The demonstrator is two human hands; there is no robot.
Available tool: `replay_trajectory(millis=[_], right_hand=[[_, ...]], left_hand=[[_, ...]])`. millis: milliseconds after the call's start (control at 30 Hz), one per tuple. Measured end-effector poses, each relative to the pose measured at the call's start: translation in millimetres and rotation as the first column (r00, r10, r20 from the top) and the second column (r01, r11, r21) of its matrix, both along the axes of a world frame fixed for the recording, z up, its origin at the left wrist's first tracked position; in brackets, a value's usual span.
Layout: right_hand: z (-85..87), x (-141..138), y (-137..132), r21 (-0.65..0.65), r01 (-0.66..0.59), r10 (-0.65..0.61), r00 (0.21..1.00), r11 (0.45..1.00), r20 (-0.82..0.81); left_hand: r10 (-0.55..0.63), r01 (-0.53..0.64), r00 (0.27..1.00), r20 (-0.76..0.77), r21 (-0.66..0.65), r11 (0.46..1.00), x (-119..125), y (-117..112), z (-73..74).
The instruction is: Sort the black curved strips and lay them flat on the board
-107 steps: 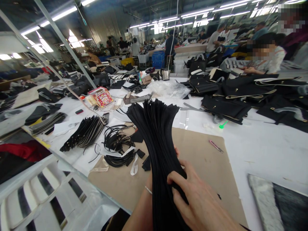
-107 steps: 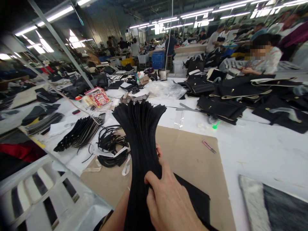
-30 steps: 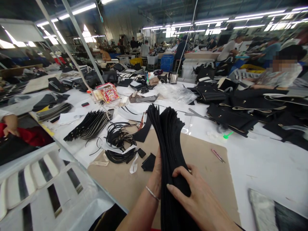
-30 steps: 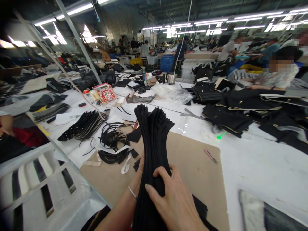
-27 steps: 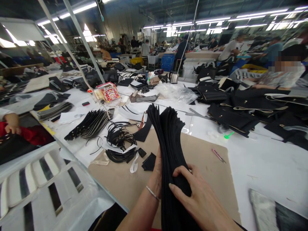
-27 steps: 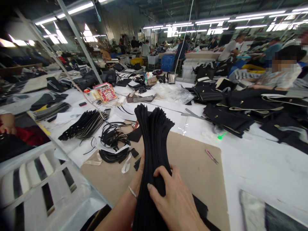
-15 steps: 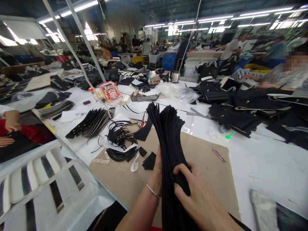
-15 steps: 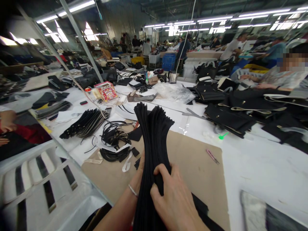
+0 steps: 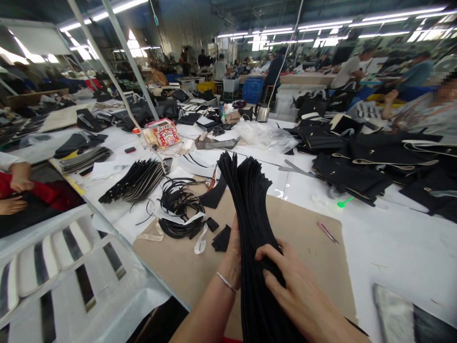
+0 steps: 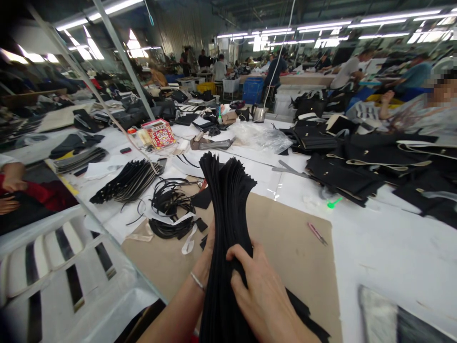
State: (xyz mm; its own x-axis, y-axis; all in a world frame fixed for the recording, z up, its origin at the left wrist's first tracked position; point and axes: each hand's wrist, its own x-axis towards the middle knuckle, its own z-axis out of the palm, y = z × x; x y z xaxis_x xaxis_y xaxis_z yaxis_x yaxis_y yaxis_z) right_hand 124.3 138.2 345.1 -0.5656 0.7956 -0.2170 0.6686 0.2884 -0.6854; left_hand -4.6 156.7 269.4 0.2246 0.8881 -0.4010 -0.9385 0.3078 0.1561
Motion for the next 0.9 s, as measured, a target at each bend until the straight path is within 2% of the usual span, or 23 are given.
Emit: replay_trajectory(millis=[233, 700, 900], right_hand=[[9.7, -7, 3, -0.039, 0.061, -0.057, 0.994, 0.997, 0.092], [4.9, -12, 8, -0.032, 0.098, -0.094, 0.99, 0.995, 0.104], [4.8, -13, 8, -0.039, 0.101, -0.096, 0.988, 0.994, 0.117]], left_hand=[[-0.049, 0.047, 0.998, 0.04, 0.06, 0.997, -3, 3, 0.2], [0.021, -0.021, 1.0, 0.0, -0.011, 1.0, -3, 7, -2.2], [-0.016, 0.016, 1.0, 0.022, 0.003, 1.0, -4, 8, -2.4]])
